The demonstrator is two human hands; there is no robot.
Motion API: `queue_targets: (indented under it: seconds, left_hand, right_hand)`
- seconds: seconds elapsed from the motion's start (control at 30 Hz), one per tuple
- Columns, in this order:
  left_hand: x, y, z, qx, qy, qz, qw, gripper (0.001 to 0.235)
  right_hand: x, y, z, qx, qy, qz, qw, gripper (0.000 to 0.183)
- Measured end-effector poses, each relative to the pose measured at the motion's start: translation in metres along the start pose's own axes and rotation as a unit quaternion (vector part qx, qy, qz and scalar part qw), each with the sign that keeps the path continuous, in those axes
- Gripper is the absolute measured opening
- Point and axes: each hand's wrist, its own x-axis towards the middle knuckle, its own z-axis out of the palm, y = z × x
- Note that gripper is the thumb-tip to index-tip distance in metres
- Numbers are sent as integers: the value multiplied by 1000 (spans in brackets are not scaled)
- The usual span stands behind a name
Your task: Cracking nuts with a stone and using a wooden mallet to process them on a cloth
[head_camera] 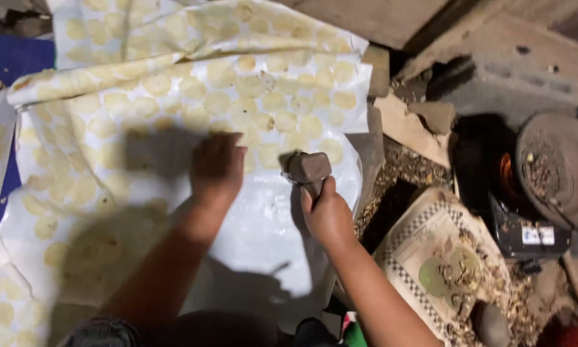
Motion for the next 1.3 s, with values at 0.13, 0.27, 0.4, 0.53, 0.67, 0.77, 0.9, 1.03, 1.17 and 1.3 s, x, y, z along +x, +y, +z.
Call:
queue_targets:
  seconds: [0.13, 0.27, 0.4, 0.53, 0.67, 0.77, 0.9, 1.03, 1.17, 1.3]
  left_hand:
    - [-15, -49, 40, 120, 114, 58, 985, 25]
    - [3, -54, 42, 96, 77, 15, 992, 18]
    - [-1, -30, 41, 78, 54, -6, 995, 10]
    - [-23, 26, 60, -116, -11, 9, 993, 12]
    - [-21, 66, 65, -84, -7, 72, 994, 29]
    - [-19, 68, 37, -92, -76, 56, 991, 40]
    - [-6, 17, 30, -17, 70, 104, 992, 42]
    - [-10, -10, 14, -7, 1, 113, 994, 60]
    - [-1, 3, 2, 65, -139, 70, 986, 68]
    - [9, 9, 14, 62, -177, 44, 981, 69]
  right_hand:
    - [-11, 1, -1, -6, -27, 15, 1000, 69]
    - [-2, -20, -33, 55, -90, 48, 993, 70]
    - [-9, -26, -78, 94, -64, 68, 991, 50]
    - [-40, -40, -125, 183, 126, -13, 975, 30]
    - [-59, -14, -142, 150, 294, -57, 942, 50]
    - [-45, -35, -95, 201, 315, -93, 923, 33]
    - [-16, -4, 10, 14, 52, 1, 999, 66]
    - [-13, -16, -20, 40, -71, 28, 996, 63]
    - [-2, -46, -95, 39, -95, 80, 992, 58]
    - [-16, -59, -132, 104, 65, 42, 992, 43]
